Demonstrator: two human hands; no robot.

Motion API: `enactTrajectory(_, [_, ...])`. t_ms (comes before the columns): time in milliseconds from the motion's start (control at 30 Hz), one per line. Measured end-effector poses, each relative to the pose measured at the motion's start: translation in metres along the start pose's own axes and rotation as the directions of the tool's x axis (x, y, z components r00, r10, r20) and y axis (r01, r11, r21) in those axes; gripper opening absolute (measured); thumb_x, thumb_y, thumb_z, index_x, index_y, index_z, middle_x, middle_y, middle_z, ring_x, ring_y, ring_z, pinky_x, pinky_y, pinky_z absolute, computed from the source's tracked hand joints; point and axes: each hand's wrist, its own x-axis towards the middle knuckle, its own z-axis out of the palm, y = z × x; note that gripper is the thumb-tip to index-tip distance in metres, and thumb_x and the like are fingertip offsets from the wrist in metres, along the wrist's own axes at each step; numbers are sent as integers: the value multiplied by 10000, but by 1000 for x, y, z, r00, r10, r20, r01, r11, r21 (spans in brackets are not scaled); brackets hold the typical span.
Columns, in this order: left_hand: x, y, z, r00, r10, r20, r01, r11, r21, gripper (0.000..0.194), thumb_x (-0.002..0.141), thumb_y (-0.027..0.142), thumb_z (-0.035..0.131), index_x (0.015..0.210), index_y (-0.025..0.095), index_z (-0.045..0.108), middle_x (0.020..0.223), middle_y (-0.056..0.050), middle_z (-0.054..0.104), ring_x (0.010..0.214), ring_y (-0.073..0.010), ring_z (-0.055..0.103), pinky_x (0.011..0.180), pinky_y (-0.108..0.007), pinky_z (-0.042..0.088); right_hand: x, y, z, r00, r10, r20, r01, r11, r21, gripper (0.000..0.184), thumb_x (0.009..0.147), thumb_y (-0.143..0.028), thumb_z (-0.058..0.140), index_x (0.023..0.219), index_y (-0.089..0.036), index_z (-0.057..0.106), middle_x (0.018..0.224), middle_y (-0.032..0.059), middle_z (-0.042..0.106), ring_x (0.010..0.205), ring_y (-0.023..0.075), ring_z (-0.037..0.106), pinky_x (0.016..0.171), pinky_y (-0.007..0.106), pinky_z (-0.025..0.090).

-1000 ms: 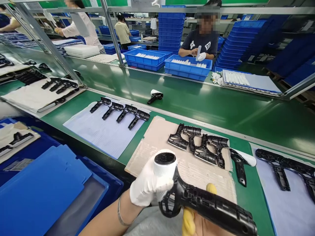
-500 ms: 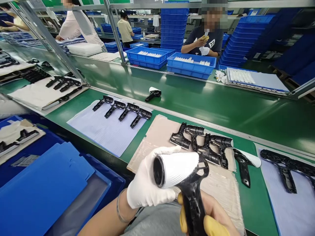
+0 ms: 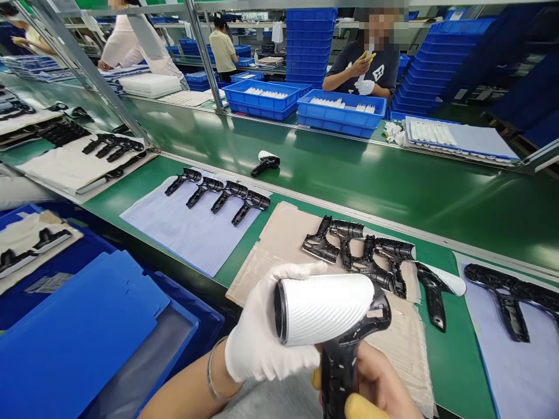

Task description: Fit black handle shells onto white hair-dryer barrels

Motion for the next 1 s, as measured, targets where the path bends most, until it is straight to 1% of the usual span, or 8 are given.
enactTrajectory(67, [-1,0,1,1000,-6,13,7,999,-35,759,526,123,918,1205,285,620,1336,-108,667,1224,-358,632,1031,-462,503,0,6,-4,1000,-7,-2,7,1000,9,599,763,-621,773,1217,-253,641,1084,104,648,957,266,622,871,400,521])
enactTrajectory(133, [-1,0,2,1000,-1,22,2,998,-62,772,508,109,922,1199,283,625,1330,-115,670,1187,-356,655,1003,-458,520,0,12,-9,999,-12,43,12,1000,17,589,795,-597,759,1269,-283,603,1154,101,645,995,271,621,927,435,505])
enactTrajectory(300, [-1,2,4,1000,5,10,-4,998,-62,762,487,164,947,1171,310,644,1349,-92,655,1248,-355,613,1047,-469,475,5,25,-17,996,-72,43,71,997,28,634,809,-605,743,1333,-288,581,1185,113,668,1101,319,610,997,472,457])
enactTrajectory(433, [-1,3,5,999,1,37,1,999,-49,745,537,186,936,1207,321,638,1357,-96,646,1247,-349,613,1054,-469,467,11,25,-17,992,-108,68,110,993,-30,654,803,-641,725,1310,-246,602,1132,131,694,1048,335,643,951,479,487])
enactTrajectory(533, [-3,3,5,999,20,42,-19,999,-33,761,525,209,950,1212,310,637,1373,-103,635,1269,-350,597,1080,-462,446,16,21,-15,988,-138,75,143,987,-66,688,812,-651,705,1320,-200,593,1125,158,691,991,339,662,903,482,524])
enactTrajectory(700, [-6,0,3,998,21,62,-17,998,-69,760,542,233,952,1226,311,630,1399,-106,621,1286,-349,588,1086,-452,450,16,17,-16,979,-202,39,205,952,-229,573,850,-626,672,1220,-189,651,1093,167,686,1001,341,651,905,508,531])
enactTrajectory(867, [-7,0,4,998,16,56,-11,996,-83,752,523,277,967,1202,323,646,1394,-85,634,1295,-335,587,1089,-405,457,13,25,-20,955,-295,-28,267,897,-354,450,864,-586,679,1092,-199,680,903,111,675,794,264,645,808,476,563])
enactTrajectory(1000, [-8,4,6,999,4,48,-1,999,-54,727,532,338,965,1190,331,657,1370,-90,656,1236,-330,635,1040,-395,507,15,27,-19,937,-350,9,329,871,-364,344,906,-511,667,1117,-240,647,876,65,660,805,234,640,793,409,564])
